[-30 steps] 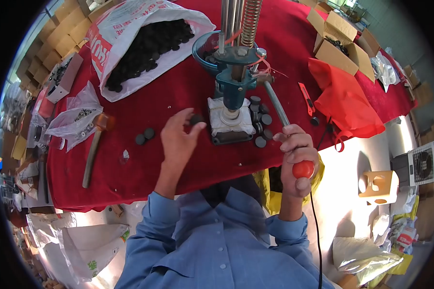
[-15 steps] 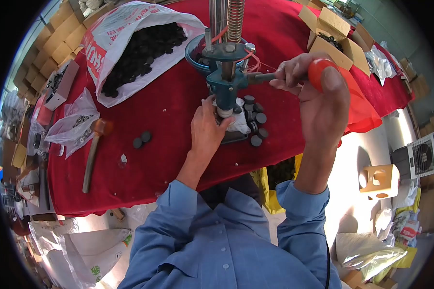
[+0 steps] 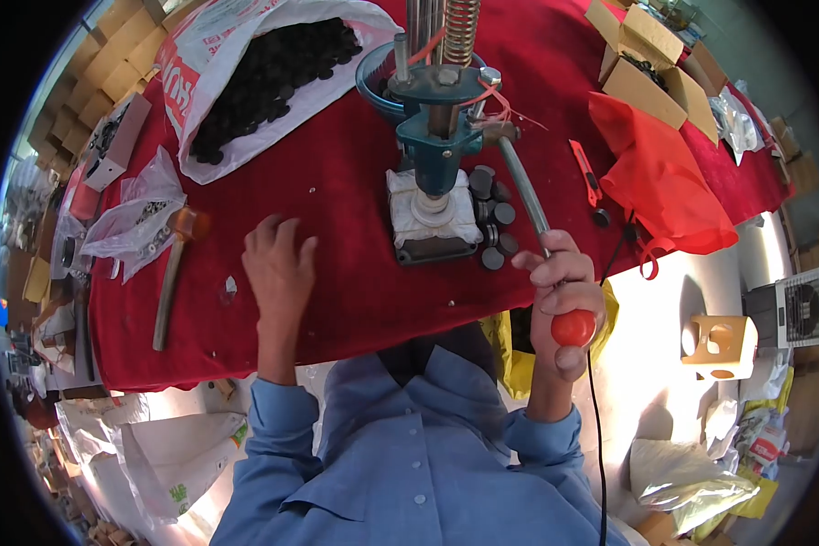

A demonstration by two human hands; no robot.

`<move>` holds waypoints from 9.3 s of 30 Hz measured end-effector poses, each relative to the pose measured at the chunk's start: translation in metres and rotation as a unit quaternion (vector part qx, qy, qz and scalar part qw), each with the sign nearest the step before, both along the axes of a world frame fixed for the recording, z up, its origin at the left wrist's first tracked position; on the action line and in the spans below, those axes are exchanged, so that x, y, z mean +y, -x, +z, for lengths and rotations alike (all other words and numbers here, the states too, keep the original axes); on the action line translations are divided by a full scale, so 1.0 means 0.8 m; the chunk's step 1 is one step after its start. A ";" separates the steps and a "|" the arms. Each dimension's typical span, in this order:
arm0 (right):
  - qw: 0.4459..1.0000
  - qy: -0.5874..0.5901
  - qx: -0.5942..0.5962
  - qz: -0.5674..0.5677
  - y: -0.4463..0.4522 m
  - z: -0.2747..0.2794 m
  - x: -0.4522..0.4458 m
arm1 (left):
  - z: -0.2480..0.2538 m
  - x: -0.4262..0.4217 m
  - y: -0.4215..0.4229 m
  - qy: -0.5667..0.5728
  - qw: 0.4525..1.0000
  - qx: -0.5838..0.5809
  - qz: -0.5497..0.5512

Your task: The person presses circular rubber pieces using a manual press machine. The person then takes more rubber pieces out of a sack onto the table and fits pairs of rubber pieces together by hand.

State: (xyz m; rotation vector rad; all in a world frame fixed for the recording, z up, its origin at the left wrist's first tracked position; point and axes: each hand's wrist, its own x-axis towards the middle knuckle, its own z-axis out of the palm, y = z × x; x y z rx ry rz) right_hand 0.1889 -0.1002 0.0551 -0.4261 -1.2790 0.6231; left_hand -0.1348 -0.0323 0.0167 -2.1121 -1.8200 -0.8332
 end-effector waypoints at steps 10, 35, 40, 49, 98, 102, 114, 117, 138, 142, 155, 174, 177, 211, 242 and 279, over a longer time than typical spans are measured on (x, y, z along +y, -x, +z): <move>0.996 -0.019 -0.083 0.001 -0.017 0.057 0.017 | -0.030 -0.012 0.032 0.018 0.996 -0.078 -0.039; 0.996 -0.065 -0.058 0.008 -0.011 0.043 0.028 | 0.011 0.017 -0.092 0.020 0.953 -0.271 -0.137; 1.000 -0.008 0.007 0.000 0.003 0.002 0.001 | -0.017 -0.024 0.034 -0.001 0.998 -0.023 0.058; 0.997 -0.027 -0.072 0.014 -0.017 0.078 0.031 | -0.036 -0.034 0.067 0.037 0.994 -0.084 0.058; 0.993 -0.034 -0.093 0.069 -0.033 0.124 0.080 | 0.010 0.035 -0.234 0.092 0.912 0.084 -0.391; 0.992 -0.004 -0.093 0.083 -0.035 0.138 0.084 | 0.023 0.008 -0.219 0.100 0.907 -0.102 -0.397; 0.993 0.022 -0.070 0.087 -0.037 0.134 0.084 | 0.015 0.000 -0.094 0.237 0.819 -0.498 -0.157; 0.994 0.022 -0.068 0.084 -0.035 0.134 0.083 | 0.010 0.023 -0.094 0.245 0.825 -0.481 -0.168; 0.991 0.029 -0.112 0.068 -0.032 0.137 0.079 | -0.004 0.018 -0.155 0.085 0.910 -0.365 -0.178; 0.993 0.034 -0.084 0.073 -0.028 0.133 0.077 | -0.013 0.024 -0.157 0.045 0.930 -0.320 -0.176; 0.993 0.042 -0.070 0.090 -0.027 0.136 0.081 | 0.004 0.027 -0.152 0.070 0.922 -0.336 -0.178; 0.996 -0.042 -0.083 -0.004 -0.017 0.037 0.022 | 0.009 0.021 -0.137 0.109 0.923 -0.337 -0.150; 0.994 -0.030 -0.107 0.010 -0.022 0.074 0.031 | 0.016 0.021 -0.143 0.131 0.921 -0.337 -0.146; 0.960 0.127 -0.202 -0.146 0.001 0.198 0.160 | 0.034 -0.047 -0.093 0.213 0.685 -0.635 -0.286; 0.832 0.157 -0.481 -0.226 -0.003 -0.047 0.135 | 0.034 -0.062 -0.074 0.338 0.249 -0.878 -0.230; 0.902 0.368 0.161 0.159 0.108 -0.032 -0.004 | 0.027 -0.061 -0.123 0.016 0.889 -0.388 -0.242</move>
